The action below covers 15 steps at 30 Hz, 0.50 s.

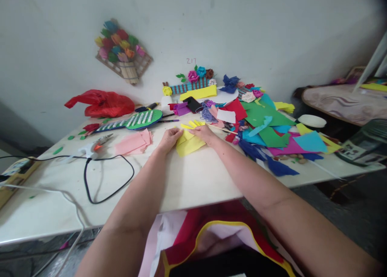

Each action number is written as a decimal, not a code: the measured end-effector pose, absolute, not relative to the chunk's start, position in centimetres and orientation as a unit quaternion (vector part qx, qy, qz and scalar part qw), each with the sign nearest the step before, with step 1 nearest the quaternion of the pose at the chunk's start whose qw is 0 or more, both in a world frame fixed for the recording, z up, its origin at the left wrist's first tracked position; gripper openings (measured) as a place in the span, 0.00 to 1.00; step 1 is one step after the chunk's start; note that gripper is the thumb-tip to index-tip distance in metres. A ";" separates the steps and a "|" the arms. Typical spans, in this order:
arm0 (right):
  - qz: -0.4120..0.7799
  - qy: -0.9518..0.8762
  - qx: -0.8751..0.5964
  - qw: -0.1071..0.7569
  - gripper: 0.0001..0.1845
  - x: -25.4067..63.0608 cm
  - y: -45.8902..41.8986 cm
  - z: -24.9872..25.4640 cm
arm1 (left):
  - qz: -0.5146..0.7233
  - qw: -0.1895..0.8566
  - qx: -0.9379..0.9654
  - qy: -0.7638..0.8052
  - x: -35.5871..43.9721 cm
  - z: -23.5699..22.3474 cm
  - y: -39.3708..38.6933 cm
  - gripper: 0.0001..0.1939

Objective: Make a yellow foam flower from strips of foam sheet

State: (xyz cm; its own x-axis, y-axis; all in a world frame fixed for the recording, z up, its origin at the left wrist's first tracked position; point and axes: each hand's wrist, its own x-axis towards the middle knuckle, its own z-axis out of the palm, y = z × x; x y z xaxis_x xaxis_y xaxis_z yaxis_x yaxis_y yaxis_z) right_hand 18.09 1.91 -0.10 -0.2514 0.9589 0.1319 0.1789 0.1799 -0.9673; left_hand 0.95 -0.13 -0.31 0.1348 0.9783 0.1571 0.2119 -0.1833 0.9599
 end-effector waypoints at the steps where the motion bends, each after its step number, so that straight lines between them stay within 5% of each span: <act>1: 0.458 -0.649 -0.443 0.415 0.21 18.1 1.9 -0.2 | 0.449 0.423 0.626 0.477 1.0 -0.3 -0.1 0.18; 15: 0.427 -0.674 -0.455 0.395 0.15 18.0 1.8 0.0 | 0.455 0.441 0.600 0.489 1.0 -0.6 0.3 0.19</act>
